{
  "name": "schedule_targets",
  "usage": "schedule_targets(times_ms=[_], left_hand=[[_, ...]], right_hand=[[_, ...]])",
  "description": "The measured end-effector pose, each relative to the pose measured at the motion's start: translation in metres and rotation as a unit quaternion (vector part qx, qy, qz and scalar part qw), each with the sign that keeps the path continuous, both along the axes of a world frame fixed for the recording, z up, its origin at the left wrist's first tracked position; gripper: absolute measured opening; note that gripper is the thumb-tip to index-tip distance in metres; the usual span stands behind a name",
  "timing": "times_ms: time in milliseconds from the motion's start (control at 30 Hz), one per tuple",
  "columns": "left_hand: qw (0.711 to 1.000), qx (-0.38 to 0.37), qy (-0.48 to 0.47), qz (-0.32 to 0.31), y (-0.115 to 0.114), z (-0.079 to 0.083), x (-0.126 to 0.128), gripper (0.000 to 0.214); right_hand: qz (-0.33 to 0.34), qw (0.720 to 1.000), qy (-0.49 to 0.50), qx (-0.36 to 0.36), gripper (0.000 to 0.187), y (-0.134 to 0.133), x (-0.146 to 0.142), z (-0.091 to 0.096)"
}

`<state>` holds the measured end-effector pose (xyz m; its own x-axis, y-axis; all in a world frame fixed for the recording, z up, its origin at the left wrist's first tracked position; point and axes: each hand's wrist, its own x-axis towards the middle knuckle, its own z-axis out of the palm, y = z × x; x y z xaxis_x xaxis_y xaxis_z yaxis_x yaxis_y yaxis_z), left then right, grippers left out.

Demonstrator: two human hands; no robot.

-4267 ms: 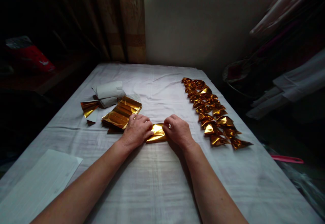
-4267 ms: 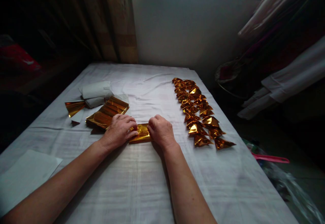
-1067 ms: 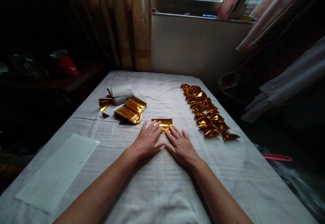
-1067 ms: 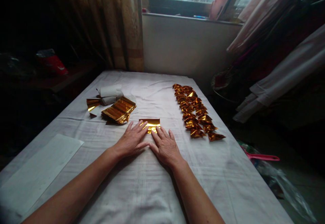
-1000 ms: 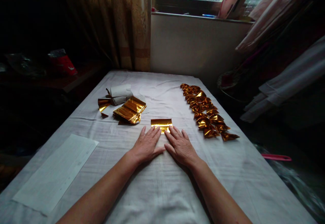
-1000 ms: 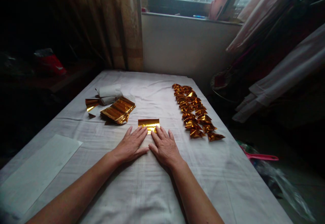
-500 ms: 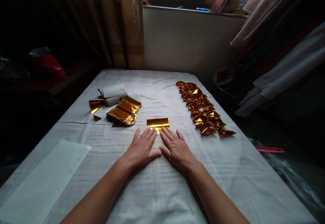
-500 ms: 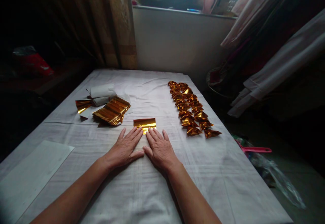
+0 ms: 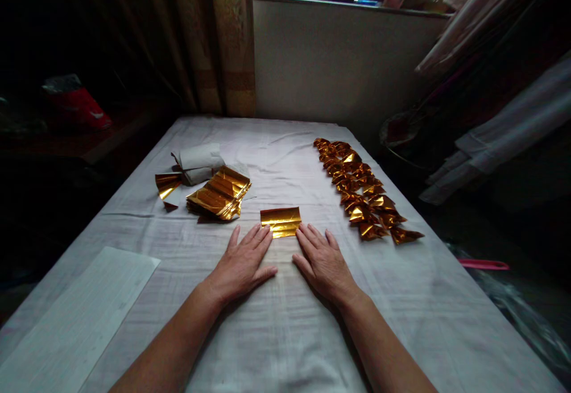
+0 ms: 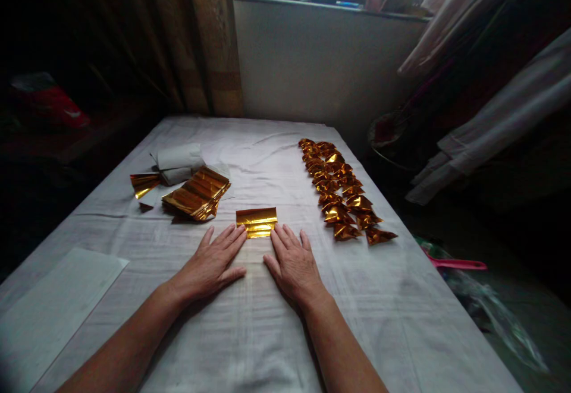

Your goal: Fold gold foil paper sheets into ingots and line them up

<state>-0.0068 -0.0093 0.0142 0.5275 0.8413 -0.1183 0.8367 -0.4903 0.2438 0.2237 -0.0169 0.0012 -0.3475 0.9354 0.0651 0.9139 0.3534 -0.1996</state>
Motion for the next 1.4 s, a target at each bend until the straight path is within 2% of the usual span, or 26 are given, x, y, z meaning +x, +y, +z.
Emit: schedule_targets(times_ms=[167,333,500,667,867,1067,1200,1300,1400], left_hand=[[0.999,0.044,-0.024,-0.011,0.0,-0.007,-0.003,0.067],[0.986,0.13,-0.098,0.046,0.009,-0.014,-0.006,0.044],[0.968,0.182,-0.162,0.054,0.018,-0.013,-0.004,0.025],[0.96,0.218,-0.158,0.079,0.022,-0.011,0.002,0.013],[0.962,0.23,-0.126,0.076,0.024,-0.009,0.005,0.012],[0.963,0.221,-0.124,0.096,0.026,-0.009,0.005,0.013],[0.963,0.213,-0.131,0.104,0.027,-0.011,0.003,0.016],[0.954,0.215,-0.166,0.126,0.028,-0.015,0.002,0.017],[0.929,0.231,-0.241,0.162,0.029,-0.019,0.001,0.026]], right_hand=[[0.0,0.999,0.024,0.026,0.051,0.0,0.0,-0.002],[-0.003,0.995,0.07,0.072,0.041,0.004,0.0,-0.003],[-0.017,0.986,0.115,0.116,0.033,0.011,-0.001,-0.003],[-0.014,0.983,0.122,0.137,0.027,0.015,-0.003,-0.001],[0.004,0.986,0.077,0.15,0.025,0.018,-0.011,0.004],[0.032,0.994,-0.011,0.101,0.015,0.032,-0.033,0.019],[0.041,0.993,-0.049,0.094,0.017,0.04,-0.044,0.022],[0.046,0.993,-0.031,0.104,0.017,0.042,-0.046,0.019],[0.008,0.991,0.069,0.115,0.02,0.044,-0.042,0.017]])
